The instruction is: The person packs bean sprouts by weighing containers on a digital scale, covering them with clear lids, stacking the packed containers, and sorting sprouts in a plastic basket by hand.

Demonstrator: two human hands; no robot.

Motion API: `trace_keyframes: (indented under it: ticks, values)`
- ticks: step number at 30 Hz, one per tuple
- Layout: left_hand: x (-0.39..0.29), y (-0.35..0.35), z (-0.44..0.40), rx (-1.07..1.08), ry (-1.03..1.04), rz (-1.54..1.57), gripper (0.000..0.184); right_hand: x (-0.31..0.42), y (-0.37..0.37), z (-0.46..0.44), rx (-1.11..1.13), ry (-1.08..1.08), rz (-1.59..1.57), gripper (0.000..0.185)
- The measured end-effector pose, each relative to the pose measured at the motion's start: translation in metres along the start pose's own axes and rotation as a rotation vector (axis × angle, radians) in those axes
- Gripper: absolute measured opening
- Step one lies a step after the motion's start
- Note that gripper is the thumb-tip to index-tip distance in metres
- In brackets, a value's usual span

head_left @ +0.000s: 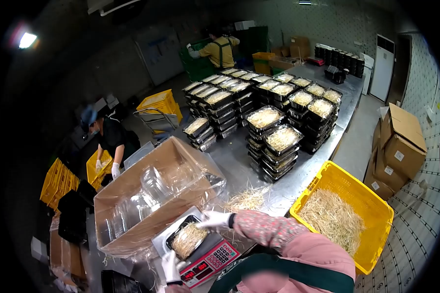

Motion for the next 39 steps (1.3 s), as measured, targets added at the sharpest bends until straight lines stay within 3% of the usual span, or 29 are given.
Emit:
trace_keyframes:
  ticks: [1,3,4,11,15,17,19,21,23,25,27,29,31,35,36,39]
  values:
    - [0.013,0.001,0.009,0.046,-0.024,0.038,0.018,-0.021,0.005,0.012,0.086,0.144,-0.044,0.038]
    - [0.024,0.027,0.025,0.166,-0.043,0.218,0.016,-0.042,0.010,0.016,0.130,0.100,-0.363,0.036]
    - [0.024,0.031,0.029,0.112,-0.043,0.297,0.015,-0.046,0.009,0.015,0.091,0.080,-0.459,0.029]
    - [0.001,0.054,0.031,0.041,0.113,0.248,0.014,-0.027,-0.004,0.033,-0.133,-0.223,-0.522,0.026]
    - [-0.025,0.071,0.017,0.077,0.189,0.202,0.012,-0.031,-0.016,0.060,-0.140,-0.191,-0.597,0.028]
    - [-0.038,0.084,0.012,0.110,0.208,0.168,0.012,-0.031,-0.025,0.082,-0.100,-0.097,-0.567,0.029]
    - [-0.054,0.115,0.016,0.314,0.210,0.124,0.013,-0.008,-0.063,0.103,-0.187,-0.193,-0.130,0.033]
    - [-0.062,0.142,0.017,0.394,0.207,0.039,0.015,0.027,-0.100,0.135,-0.335,-0.316,0.058,0.041]
    - [-0.068,0.182,0.033,0.423,0.160,0.057,0.019,0.061,-0.096,0.154,-0.179,-0.452,0.239,0.042]
    - [-0.061,0.216,0.023,0.597,0.130,0.037,0.030,0.054,-0.104,0.163,-0.087,-0.300,0.194,0.033]
    - [-0.075,0.237,0.029,0.530,0.194,0.105,0.039,0.057,-0.137,0.184,-0.264,-0.301,0.087,0.026]
    - [-0.095,0.263,0.048,0.573,0.206,0.160,0.041,0.069,-0.185,0.211,-0.504,-0.464,-0.198,0.022]
    - [-0.100,0.268,0.051,0.602,0.223,0.216,0.044,0.092,-0.239,0.249,-0.833,-0.673,-0.166,0.022]
    - [-0.089,0.259,0.038,0.585,0.236,0.116,0.041,0.111,-0.343,0.291,-1.252,-1.020,-0.376,0.027]
    - [-0.084,0.253,0.035,0.537,0.224,0.085,0.040,0.113,-0.368,0.291,-1.312,-1.124,-0.444,0.019]
    - [-0.081,0.247,0.035,0.497,0.204,0.083,0.037,0.093,-0.406,0.269,-1.423,-0.950,-0.675,0.016]
Point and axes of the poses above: each hand's wrist, its own z-axis away from the middle knuckle, its own y-axis out of the palm, x = y × z, the point moved 10 cm from there along -z, towards the middle knuckle, and after that the axes turned 11 degrees about -z, right-handed, at the moved point
